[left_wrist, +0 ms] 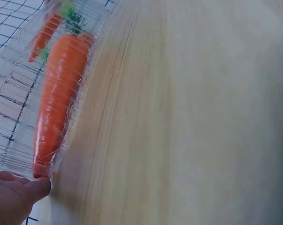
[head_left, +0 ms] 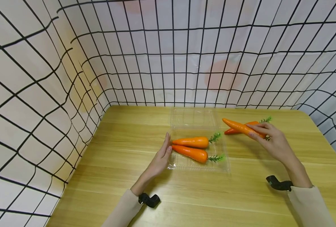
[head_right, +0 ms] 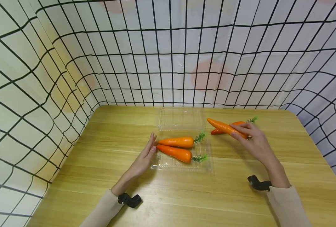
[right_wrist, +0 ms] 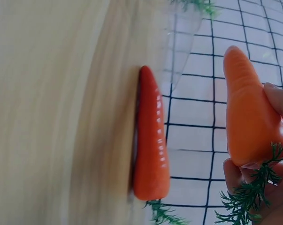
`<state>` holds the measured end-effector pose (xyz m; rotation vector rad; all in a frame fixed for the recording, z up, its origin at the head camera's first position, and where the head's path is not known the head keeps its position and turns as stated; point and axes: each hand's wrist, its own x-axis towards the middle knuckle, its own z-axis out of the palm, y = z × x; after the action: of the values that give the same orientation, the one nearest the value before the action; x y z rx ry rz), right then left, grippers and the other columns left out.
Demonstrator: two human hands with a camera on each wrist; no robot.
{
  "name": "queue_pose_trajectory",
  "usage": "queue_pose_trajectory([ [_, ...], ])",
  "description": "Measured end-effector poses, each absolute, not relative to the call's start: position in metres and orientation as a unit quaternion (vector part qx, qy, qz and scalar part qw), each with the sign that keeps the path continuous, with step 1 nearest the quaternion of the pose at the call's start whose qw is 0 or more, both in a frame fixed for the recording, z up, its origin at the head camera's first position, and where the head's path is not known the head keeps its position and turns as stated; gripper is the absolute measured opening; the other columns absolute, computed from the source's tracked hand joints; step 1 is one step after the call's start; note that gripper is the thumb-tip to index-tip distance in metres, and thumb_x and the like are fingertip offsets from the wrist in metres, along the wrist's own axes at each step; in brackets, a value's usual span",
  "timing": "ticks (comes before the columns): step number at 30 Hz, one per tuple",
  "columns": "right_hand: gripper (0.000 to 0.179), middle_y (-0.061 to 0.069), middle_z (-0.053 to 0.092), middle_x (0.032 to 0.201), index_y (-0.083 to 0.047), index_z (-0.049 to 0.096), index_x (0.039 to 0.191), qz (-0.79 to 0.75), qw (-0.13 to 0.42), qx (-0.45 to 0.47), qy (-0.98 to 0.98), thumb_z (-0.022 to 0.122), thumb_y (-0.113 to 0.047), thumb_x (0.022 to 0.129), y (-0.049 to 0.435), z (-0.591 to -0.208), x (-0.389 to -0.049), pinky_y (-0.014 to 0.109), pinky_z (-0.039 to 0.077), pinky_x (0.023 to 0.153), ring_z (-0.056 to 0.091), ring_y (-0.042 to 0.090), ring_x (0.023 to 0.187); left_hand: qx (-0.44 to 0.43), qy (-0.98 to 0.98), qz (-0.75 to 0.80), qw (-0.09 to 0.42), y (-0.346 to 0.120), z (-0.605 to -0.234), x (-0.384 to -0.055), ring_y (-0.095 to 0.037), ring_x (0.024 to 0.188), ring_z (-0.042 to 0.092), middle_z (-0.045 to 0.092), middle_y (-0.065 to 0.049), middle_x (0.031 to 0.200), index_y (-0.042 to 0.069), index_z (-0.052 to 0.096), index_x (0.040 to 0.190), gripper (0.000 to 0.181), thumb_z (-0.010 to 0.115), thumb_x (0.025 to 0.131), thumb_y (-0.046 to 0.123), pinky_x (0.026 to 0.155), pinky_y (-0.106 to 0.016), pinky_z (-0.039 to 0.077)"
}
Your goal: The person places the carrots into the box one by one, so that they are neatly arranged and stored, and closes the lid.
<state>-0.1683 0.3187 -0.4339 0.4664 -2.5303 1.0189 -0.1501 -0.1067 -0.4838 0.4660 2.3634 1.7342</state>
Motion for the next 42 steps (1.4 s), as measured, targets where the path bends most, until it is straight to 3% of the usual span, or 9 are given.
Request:
queue_pose_trajectory([
  [15, 0.048, -0.001, 0.066, 0.118, -0.014, 0.075, 0.129, 0.380, 0.180, 0.242, -0.875, 0.078, 0.007, 0.086, 0.276, -0.415, -0.156, 0.018, 0.039, 0.065, 0.049, 0.004, 0.093, 0.157, 0.798, 0.576, 0.083, -0.107, -0.484, -0.150, -0.033, 0.161, 0.014, 0.007, -0.015, 0.175, 0.009, -0.004, 0.167, 0.062, 0.029, 0.115, 0.018, 0.131, -0.052, 0.013],
  [35, 0.043, -0.003, 0.066, 0.112, -0.016, 0.074, 0.130, 0.374, 0.135, 0.281, -0.873, 0.080, -0.006, 0.089, 0.209, -0.417, -0.133, 0.019, 0.039, 0.067, 0.051, 0.005, 0.090, 0.158, 0.795, 0.579, 0.085, -0.106, -0.485, -0.151, -0.032, 0.161, 0.015, 0.007, -0.014, 0.175, 0.009, -0.004, 0.167, 0.062, 0.029, 0.115, 0.017, 0.131, -0.051, 0.014],
  [42, 0.040, -0.003, 0.067, 0.114, -0.019, 0.075, 0.129, 0.375, 0.106, 0.285, -0.876, 0.081, -0.013, 0.089, 0.194, -0.423, -0.129, 0.021, 0.045, 0.070, 0.054, 0.005, 0.096, 0.159, 0.794, 0.580, 0.086, -0.106, -0.484, -0.149, -0.033, 0.161, 0.014, 0.006, -0.016, 0.175, 0.009, -0.004, 0.167, 0.062, 0.030, 0.115, 0.018, 0.131, -0.051, 0.013],
])
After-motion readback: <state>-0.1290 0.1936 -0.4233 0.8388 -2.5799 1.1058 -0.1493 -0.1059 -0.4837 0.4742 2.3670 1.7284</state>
